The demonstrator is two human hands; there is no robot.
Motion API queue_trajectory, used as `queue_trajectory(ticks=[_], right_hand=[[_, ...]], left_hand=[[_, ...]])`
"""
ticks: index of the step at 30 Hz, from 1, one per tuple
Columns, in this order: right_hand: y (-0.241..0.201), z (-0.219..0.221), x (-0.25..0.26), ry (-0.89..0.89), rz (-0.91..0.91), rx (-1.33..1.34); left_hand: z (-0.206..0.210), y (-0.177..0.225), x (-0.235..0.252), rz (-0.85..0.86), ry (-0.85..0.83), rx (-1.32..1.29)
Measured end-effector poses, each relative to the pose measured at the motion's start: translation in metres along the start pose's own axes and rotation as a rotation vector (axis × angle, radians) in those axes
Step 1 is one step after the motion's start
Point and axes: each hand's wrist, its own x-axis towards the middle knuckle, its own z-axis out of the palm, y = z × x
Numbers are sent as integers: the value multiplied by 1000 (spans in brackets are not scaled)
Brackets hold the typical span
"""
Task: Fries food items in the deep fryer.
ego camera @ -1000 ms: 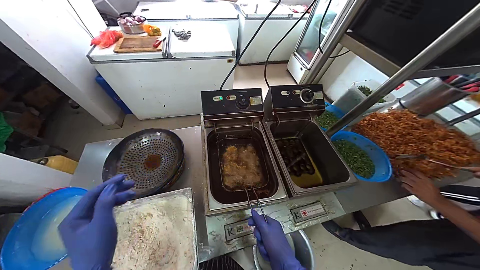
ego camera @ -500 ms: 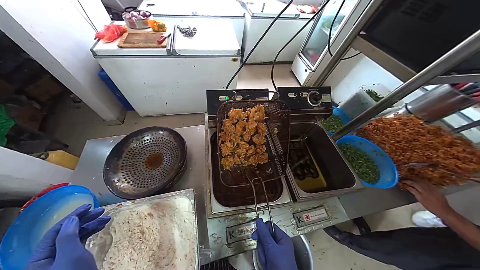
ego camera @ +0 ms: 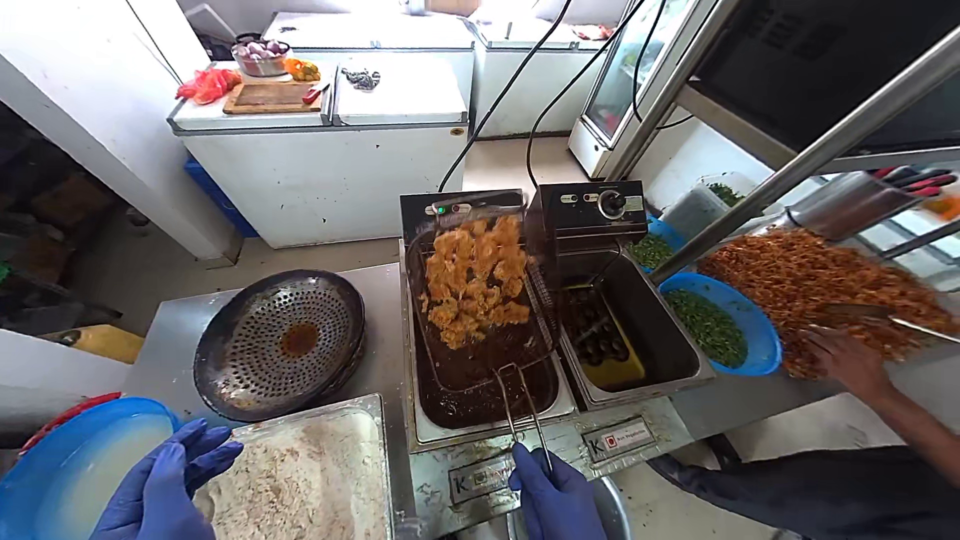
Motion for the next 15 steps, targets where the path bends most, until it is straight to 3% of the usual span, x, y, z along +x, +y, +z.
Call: queue_trajectory(ticks=[4, 10, 15], right_hand=[[12, -7, 2, -42, 40, -8], [5, -7, -18, -19, -61, 72], [18, -16, -5, -15, 43, 12]], left_hand=[[1, 1, 0, 33, -10, -19], [2, -1, 3, 15, -5, -6], [18, 3, -1, 24, 4, -50]])
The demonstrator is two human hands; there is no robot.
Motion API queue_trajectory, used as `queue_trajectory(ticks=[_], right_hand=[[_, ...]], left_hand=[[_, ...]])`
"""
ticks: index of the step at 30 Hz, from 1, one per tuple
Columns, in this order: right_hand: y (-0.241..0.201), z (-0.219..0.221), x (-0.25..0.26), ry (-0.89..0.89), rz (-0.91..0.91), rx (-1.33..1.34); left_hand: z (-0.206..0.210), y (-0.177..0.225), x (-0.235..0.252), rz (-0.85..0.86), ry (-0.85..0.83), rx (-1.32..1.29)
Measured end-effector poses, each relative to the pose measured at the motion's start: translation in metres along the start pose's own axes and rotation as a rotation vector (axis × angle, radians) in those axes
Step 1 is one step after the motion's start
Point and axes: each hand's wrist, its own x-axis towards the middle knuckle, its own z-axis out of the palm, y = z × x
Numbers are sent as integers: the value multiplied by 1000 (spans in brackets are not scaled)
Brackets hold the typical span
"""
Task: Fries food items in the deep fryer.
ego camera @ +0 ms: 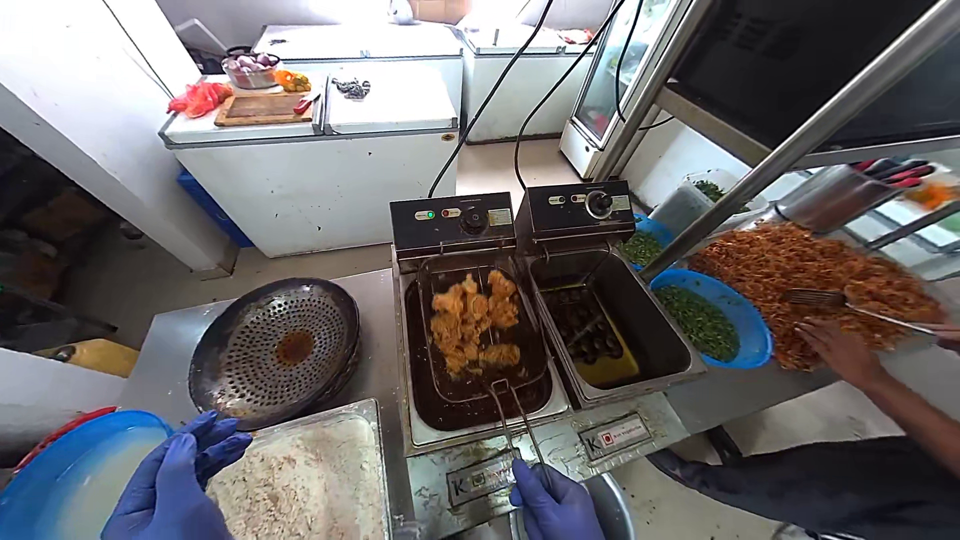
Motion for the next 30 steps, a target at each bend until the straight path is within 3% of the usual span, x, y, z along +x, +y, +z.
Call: queue_trajectory(ticks=[7, 15, 30], right_hand=[[-10, 5, -16, 3, -129, 55], [13, 4, -5, -45, 39, -1], [15, 8, -22, -46, -42, 85]], left_hand=[[1, -1, -2, 3, 18, -5], [3, 1, -4, 33, -2, -28], [0, -5, -5, 16, 9, -24]])
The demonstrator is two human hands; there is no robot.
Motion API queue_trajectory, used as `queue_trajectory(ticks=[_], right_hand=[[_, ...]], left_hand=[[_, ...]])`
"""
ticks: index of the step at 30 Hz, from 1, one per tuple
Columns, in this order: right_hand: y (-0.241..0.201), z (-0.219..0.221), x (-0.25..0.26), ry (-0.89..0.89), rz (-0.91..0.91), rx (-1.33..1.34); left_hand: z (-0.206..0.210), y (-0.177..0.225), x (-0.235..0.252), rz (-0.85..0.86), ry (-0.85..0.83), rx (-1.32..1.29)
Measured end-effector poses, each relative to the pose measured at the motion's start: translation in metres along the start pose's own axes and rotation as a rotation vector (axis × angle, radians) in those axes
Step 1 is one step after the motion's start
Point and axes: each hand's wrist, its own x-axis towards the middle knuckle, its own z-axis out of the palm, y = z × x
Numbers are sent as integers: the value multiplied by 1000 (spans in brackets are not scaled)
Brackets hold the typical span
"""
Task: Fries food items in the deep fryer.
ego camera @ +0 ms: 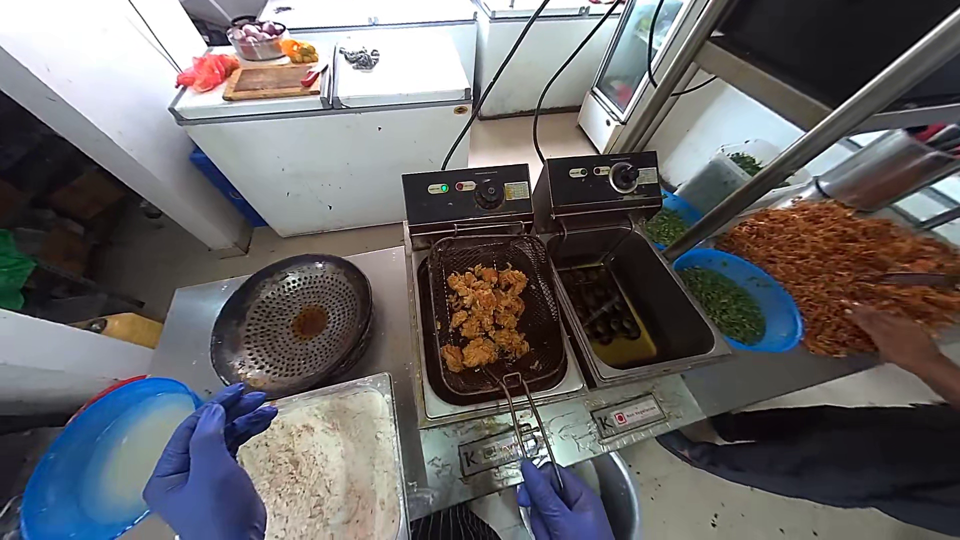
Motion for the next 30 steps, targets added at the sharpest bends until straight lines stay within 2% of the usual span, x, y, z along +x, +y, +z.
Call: queue_trajectory(ticks=[9, 16, 22, 30], right_hand=[[-14, 6, -12, -11, -77, 10], [-5, -5, -3, 6, 51, -96], [-37, 6, -13, 35, -94, -62], [-21, -2, 9, 46, 20, -107]], left_hand=[[0, -5, -1, -33, -14, -12], [1, -2, -3, -60, -10, -23], [-1, -6, -4, -78, -10, -14], [0, 0, 1, -57, -39, -32]])
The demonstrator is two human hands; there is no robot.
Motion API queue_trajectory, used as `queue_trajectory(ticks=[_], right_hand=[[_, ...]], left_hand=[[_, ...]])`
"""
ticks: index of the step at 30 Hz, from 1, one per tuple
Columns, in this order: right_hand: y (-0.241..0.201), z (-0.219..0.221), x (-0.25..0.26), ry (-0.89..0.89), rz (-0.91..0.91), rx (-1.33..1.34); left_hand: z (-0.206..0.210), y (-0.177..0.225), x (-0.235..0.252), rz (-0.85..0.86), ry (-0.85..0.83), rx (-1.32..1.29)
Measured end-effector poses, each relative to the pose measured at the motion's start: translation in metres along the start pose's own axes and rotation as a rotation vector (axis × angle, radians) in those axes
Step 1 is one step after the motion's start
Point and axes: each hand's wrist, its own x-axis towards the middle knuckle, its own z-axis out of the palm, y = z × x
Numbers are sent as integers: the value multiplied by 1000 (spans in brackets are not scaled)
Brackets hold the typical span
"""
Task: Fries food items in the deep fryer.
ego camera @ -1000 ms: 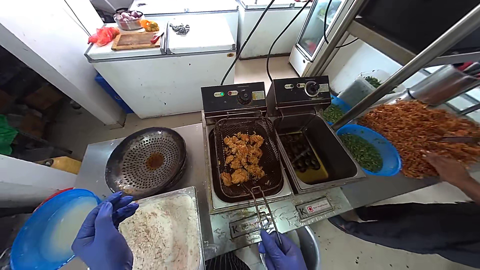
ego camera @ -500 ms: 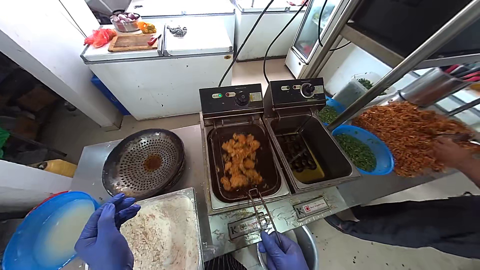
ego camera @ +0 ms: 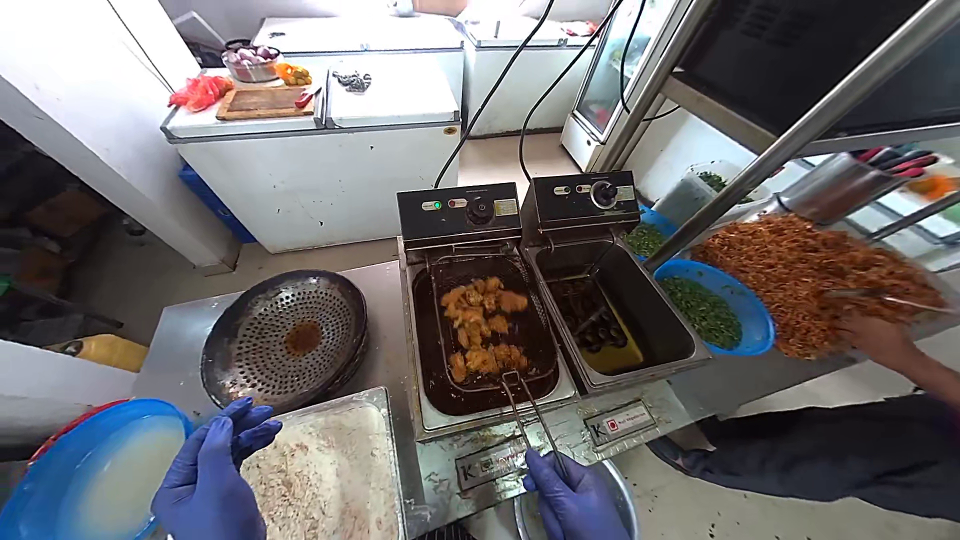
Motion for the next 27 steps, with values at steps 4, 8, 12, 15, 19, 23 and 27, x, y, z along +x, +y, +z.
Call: queue_trajectory(ticks=[4, 8, 12, 15, 19, 23, 27], right_hand=[[-11, -1, -11, -2, -97, 34], [-9, -1, -7, -16, -67, 47], [10, -4, 0, -30, -11, -30], [5, -1, -7, -29, -55, 22], [-18, 0, -10, 3, -97, 45], [-3, -4, 7, -3, 11, -11], [-3, 2, -4, -33, -2, 19]], left_hand=[[-3, -3, 4, -10, 6, 15], [3, -3, 4, -39, 1, 16], [11, -2, 3, -26, -19, 2], [13, -1, 5, -17, -33, 11], [12, -3, 6, -40, -5, 27], [16, -6, 3, -47, -37, 4], [18, -3, 2, -16, -63, 6]])
